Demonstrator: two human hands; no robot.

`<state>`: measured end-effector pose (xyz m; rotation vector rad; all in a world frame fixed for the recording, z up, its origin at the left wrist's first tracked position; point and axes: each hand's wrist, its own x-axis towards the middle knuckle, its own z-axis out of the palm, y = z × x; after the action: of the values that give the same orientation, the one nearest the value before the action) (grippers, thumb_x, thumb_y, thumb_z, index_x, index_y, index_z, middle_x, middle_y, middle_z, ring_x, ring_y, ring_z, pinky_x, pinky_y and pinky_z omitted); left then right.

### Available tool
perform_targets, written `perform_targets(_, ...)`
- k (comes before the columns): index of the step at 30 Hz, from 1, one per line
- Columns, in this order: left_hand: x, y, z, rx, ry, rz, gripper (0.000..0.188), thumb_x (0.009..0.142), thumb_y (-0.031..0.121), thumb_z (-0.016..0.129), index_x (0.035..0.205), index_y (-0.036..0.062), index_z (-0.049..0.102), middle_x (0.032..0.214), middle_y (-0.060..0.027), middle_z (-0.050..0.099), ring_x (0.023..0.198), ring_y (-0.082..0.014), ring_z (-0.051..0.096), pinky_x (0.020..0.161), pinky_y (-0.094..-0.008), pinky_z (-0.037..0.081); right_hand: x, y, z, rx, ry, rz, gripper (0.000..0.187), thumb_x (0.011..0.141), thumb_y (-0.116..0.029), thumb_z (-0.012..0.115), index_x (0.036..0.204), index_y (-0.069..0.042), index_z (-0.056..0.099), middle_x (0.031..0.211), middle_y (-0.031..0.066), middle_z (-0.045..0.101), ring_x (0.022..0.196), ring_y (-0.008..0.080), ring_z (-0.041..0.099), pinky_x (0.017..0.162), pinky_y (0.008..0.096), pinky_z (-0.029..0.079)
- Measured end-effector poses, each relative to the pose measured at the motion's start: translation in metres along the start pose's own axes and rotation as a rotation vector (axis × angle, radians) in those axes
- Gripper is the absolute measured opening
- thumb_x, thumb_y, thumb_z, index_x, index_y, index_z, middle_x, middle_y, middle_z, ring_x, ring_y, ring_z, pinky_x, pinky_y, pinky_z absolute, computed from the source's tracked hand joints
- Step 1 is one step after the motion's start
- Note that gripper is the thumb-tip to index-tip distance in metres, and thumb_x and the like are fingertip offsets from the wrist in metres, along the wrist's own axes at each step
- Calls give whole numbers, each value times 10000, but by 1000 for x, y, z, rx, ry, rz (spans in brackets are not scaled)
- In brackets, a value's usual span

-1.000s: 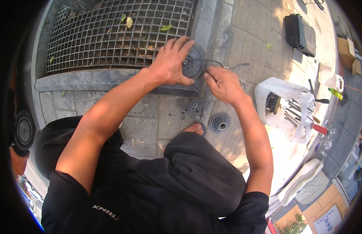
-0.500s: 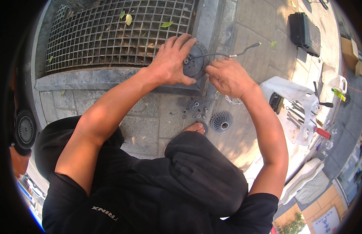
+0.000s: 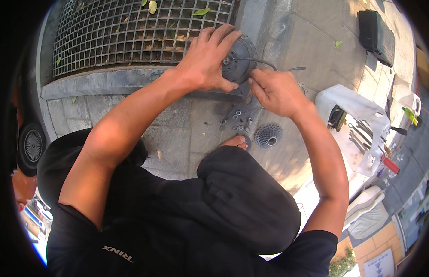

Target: The person assembles a bicycle wheel by hand, inserting small metal components into a hub and attaching a brake disc to the wheel. The person then places the assembled wheel on the ground.

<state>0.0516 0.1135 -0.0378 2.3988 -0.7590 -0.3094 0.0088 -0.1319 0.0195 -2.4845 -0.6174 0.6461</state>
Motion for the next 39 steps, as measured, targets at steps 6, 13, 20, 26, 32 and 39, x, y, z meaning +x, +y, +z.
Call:
perform_targets(6, 2, 2, -11, -3, -73, -11, 1263, 568, 417, 994, 1619, 76, 382, 1646, -179, 378, 1480, -454, 379, 1150, -607, 426, -3, -9, 8, -28, 62, 108, 222, 1037, -270, 597, 1007, -53, 639, 918, 169, 706, 860, 450, 682, 722, 548, 524)
perform_targets(13, -2, 30, -22, 3, -136, -267, 1406, 612, 541, 985, 1675, 10, 234, 1690, -240, 288, 1532, -462, 313, 1185, -653, 372, -20, -46, -20, 131, 120, 117, 251, 1000, -275, 621, 967, -52, 733, 877, 190, 716, 851, 434, 695, 744, 495, 551)
perform_targets(20, 20, -12, -30, 10, -213, 131, 1389, 580, 499, 1003, 1669, 24, 284, 1708, -216, 294, 1533, -478, 315, 1243, -590, 347, -30, -4, -29, 147, 283, 325, 321, 1048, -329, 589, 1050, -34, 715, 920, 226, 713, 901, 456, 684, 787, 504, 534)
perform_targets(26, 27, -19, -43, -92, -309, 32, 1502, 523, 481, 1049, 1696, 41, 220, 1730, -253, 227, 1596, -473, 241, 1297, -579, 314, -15, 3, -13, 199, 202, 224, 353, 1076, -318, 584, 1140, 7, 705, 1028, 226, 712, 976, 417, 685, 862, 466, 534)
perform_targets(32, 18, -26, -29, -112, -139, 40, 1562, 522, 518, 1054, 1666, -68, 167, 1709, -295, 239, 1579, -485, 260, 1296, -516, 332, 2, 7, -2, 203, 148, 171, 352, 1088, -306, 586, 1158, 21, 697, 1040, 221, 708, 972, 400, 685, 872, 453, 535)
perform_targets(39, 14, -17, -33, -155, -133, -49, 1539, 514, 455, 1063, 1660, -71, 181, 1666, -335, 295, 1558, -496, 301, 1299, -514, 312, 5, 11, 2, 263, 122, 191, 338, 1085, -291, 593, 1147, 27, 691, 1034, 229, 699, 978, 425, 677, 874, 458, 530)
